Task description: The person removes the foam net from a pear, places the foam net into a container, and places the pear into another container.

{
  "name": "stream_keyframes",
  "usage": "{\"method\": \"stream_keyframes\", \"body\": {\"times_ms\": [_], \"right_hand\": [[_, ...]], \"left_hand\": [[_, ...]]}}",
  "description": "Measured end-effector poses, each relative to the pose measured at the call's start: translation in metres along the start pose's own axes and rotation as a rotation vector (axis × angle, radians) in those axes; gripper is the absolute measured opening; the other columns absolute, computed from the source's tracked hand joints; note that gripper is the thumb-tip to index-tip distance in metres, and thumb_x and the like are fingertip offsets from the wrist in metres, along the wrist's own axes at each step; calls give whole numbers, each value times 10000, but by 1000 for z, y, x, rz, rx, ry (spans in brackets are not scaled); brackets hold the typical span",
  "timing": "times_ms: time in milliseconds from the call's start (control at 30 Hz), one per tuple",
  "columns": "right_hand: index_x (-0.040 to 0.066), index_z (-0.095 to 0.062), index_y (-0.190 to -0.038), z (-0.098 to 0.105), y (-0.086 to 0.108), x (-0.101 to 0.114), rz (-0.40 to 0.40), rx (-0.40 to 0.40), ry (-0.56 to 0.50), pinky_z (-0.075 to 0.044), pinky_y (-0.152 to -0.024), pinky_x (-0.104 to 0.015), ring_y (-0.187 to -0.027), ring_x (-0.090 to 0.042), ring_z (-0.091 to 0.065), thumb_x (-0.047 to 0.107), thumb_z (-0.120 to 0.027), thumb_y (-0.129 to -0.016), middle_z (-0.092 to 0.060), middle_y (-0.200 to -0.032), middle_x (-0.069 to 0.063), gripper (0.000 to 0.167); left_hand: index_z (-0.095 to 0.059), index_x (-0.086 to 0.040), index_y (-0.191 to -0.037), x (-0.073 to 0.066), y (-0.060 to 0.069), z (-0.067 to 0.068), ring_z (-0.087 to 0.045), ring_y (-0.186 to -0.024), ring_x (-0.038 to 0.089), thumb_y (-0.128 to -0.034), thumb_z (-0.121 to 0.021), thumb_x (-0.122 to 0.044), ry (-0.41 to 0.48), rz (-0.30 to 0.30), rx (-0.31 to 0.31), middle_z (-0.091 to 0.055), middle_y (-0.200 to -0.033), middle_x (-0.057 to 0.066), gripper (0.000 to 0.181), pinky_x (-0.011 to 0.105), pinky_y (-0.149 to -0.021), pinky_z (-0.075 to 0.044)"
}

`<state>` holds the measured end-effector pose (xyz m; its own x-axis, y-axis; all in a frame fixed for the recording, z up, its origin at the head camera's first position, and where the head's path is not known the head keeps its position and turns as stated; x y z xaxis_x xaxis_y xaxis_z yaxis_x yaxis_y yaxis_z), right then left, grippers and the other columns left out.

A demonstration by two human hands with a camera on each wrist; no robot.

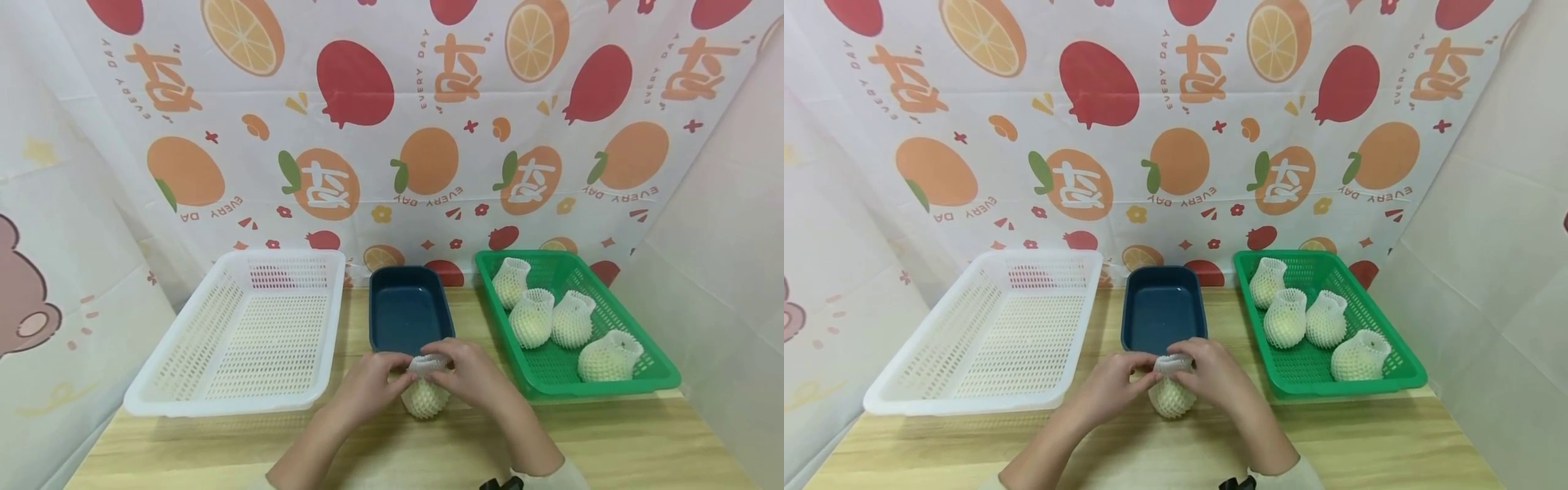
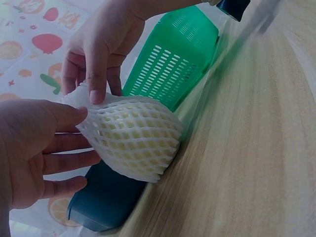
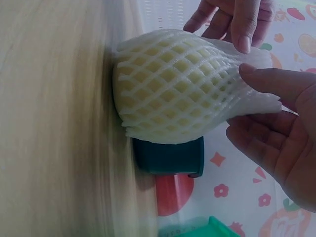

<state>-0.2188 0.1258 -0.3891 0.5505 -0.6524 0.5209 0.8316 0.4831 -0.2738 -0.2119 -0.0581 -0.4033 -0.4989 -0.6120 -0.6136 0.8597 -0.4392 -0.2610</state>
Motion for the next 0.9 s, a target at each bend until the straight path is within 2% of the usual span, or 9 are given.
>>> {"method": "stream_keyframes", "body": {"times_ms": [167, 400, 633, 800, 900], "right_hand": [[99, -700, -1176, 7, 3, -1, -10, 8, -10, -561, -757, -285, -915, -112, -650, 159, -782, -841, -713, -1101, -12, 350], [103, -726, -1119, 11, 4, -1, -8, -2, -35, -521, -657, -194, -788, -45, -613, 136, -757, -862, -725, -1019, -7, 261], [75, -727, -1109, 11, 4, -1, 19, -42, -49, -528, -660, -183, -780, -49, -615, 127, -756, -861, -728, -1010, -21, 255], [79, -728, -1112, 11, 4, 0, 35, -49, -45, -526, -658, -184, -772, -37, -610, 143, -760, -861, -731, -1007, -14, 260], [106, -730, -1113, 11, 4, 2, 27, -41, -49, -531, -674, -185, -788, -35, -619, 154, -763, -861, -730, -1016, 2, 258]], "left_hand": [[-755, -113, -1022, -1, 1, 1, -705, -939, 147, -902, -717, -205, -8, -2, -43, -754, -999, 10, 156, 319, -804, -573], [-755, -114, -1006, -4, 3, 3, -702, -918, 144, -906, -713, -192, 16, -7, -82, -752, -989, 20, 134, 320, -766, -580], [-751, -108, -1009, -5, 3, 3, -693, -877, 127, -908, -712, -189, 46, -15, -118, -746, -986, 22, 135, 323, -753, -583], [-751, -117, -1009, -6, 2, 2, -674, -830, 96, -904, -718, -194, 80, -20, -119, -736, -956, -1, 135, 328, -727, -583], [-751, -131, -1004, -6, 2, 0, -645, -792, 59, -889, -734, -193, 91, -23, -122, -725, -939, -32, 132, 267, -684, -563]]}}
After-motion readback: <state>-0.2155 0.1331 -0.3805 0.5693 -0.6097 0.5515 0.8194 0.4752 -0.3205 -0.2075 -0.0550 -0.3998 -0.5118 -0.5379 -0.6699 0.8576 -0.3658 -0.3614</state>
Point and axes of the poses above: each hand's wrist, its own y-axis away from the middle knuckle, its own z-axis out of the back of the hand, x = y × z, the point moved 3 cm from there along -y, towards the middle knuckle
